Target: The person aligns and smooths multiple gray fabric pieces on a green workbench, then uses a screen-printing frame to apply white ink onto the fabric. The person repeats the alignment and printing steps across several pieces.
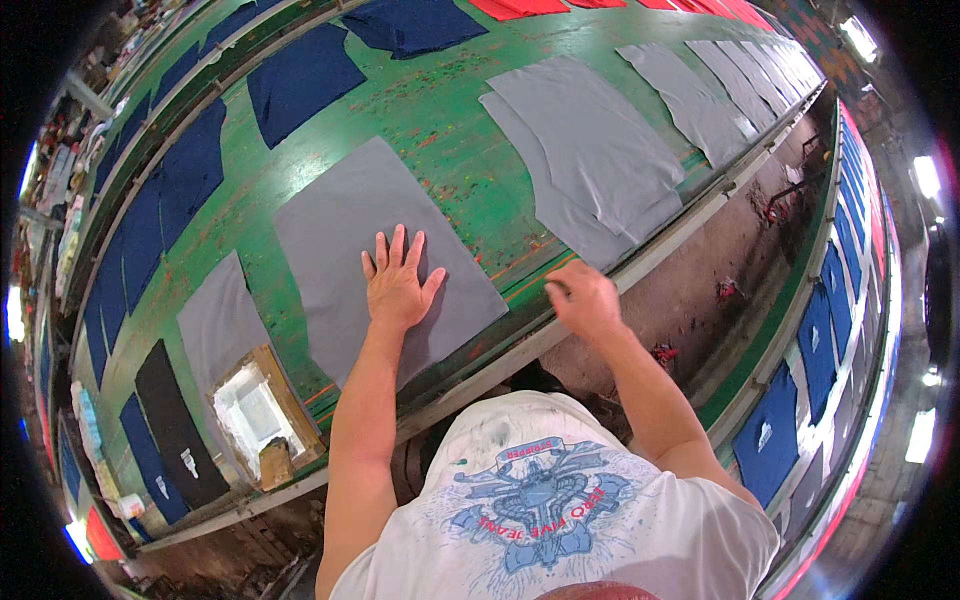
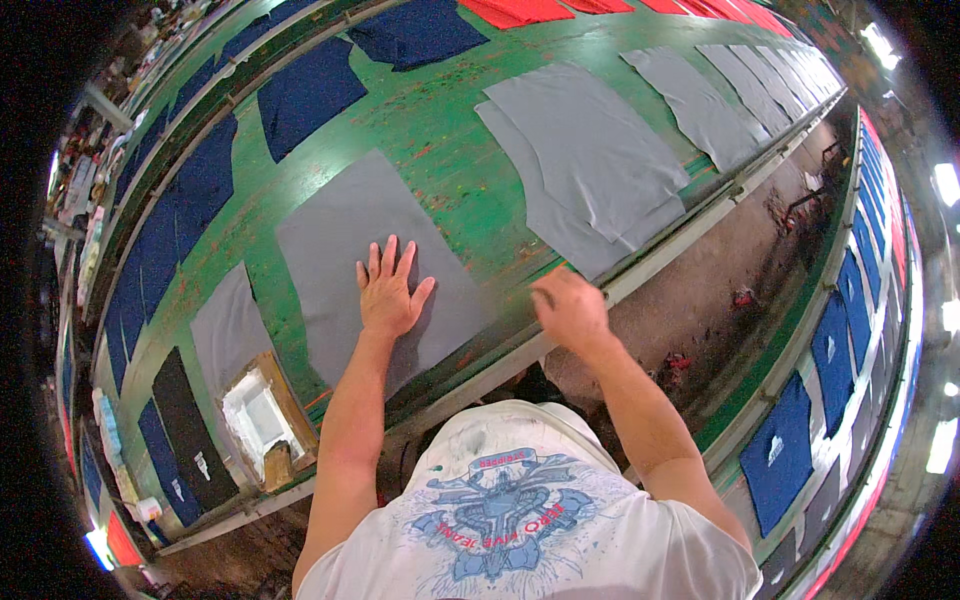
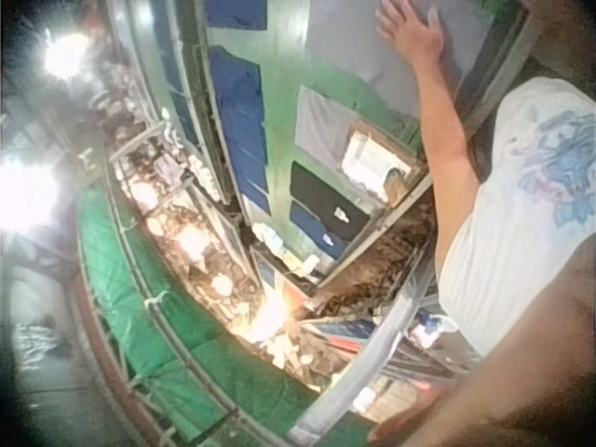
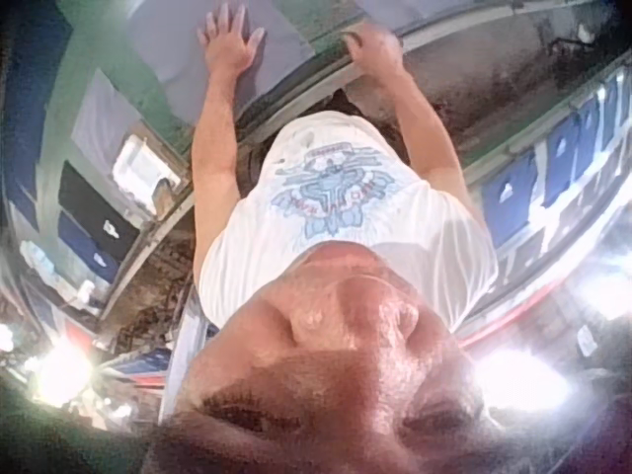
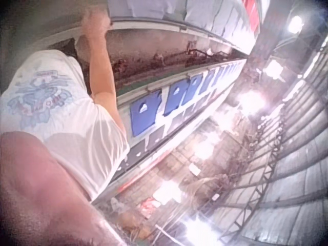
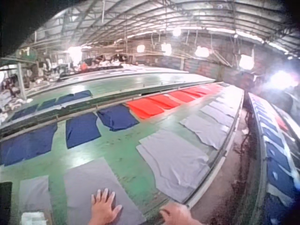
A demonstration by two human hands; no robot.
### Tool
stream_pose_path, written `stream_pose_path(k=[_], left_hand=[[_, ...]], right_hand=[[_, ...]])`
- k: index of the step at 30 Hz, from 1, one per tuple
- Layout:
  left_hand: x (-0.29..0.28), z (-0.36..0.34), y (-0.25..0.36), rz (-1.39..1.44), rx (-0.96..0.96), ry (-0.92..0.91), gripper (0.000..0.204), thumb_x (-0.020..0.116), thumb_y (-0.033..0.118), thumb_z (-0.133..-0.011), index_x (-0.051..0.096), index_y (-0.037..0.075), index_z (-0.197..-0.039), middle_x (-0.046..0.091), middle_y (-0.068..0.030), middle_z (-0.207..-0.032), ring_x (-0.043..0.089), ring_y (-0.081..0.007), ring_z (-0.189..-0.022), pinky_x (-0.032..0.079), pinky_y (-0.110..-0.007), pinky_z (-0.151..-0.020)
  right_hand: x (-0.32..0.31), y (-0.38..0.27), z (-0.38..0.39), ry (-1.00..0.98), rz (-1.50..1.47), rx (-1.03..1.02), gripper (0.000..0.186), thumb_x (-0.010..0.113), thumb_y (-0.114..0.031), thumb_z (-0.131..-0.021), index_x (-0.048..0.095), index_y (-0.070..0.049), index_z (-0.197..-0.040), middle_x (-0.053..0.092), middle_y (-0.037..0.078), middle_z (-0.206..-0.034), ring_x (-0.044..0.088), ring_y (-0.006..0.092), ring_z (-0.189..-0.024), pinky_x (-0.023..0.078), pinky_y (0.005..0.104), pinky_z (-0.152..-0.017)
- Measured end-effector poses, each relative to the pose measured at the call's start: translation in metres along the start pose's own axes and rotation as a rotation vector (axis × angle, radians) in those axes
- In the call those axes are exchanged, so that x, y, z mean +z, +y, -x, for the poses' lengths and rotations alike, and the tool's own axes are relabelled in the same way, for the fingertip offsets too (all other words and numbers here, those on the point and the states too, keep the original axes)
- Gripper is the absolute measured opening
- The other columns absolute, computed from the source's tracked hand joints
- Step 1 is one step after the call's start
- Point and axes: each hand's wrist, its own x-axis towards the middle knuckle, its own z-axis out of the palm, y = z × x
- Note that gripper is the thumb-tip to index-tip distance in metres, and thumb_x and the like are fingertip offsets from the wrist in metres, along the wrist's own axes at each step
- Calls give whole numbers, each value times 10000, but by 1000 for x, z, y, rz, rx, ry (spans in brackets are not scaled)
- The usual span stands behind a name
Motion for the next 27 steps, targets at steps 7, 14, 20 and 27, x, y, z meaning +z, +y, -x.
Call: stream_pose_path(k=[7,14,20,27], left_hand=[[-3,-6,6,34,-61,-45,739,663,582,-1049,490,233,-1676,287,-85,-1832,213,-425,-1687,146,-670,-1351],[-8,-42,90,438,-293,203,368,785,268,-1012,775,68,-1320,715,-168,-1434,635,-366,-1371,476,-493,-1166],[20,-92,253,1565,-564,-190,315,688,237,-1122,745,-17,-1300,796,-131,-1231,772,-233,-1066,617,-390,-934],[43,-178,334,1886,-534,-245,330,752,207,-1073,692,-8,-1317,787,-101,-1190,753,-214,-1007,604,-408,-886]], right_hand=[[-64,107,-41,115,361,59,208,832,-157,-899,804,-73,-1087,742,102,-1087,717,353,-1084,599,458,-944],[-71,190,-72,-134,362,-70,152,800,-236,-912,766,-97,-963,725,103,-1041,725,324,-1035,612,460,-880],[-89,206,-100,-22,-4,-152,131,739,-213,-908,745,-83,-890,706,133,-866,725,375,-846,596,513,-759],[-115,213,-105,-355,-425,151,238,761,-273,-963,782,-40,-1007,776,153,-941,768,335,-840,597,448,-748]])
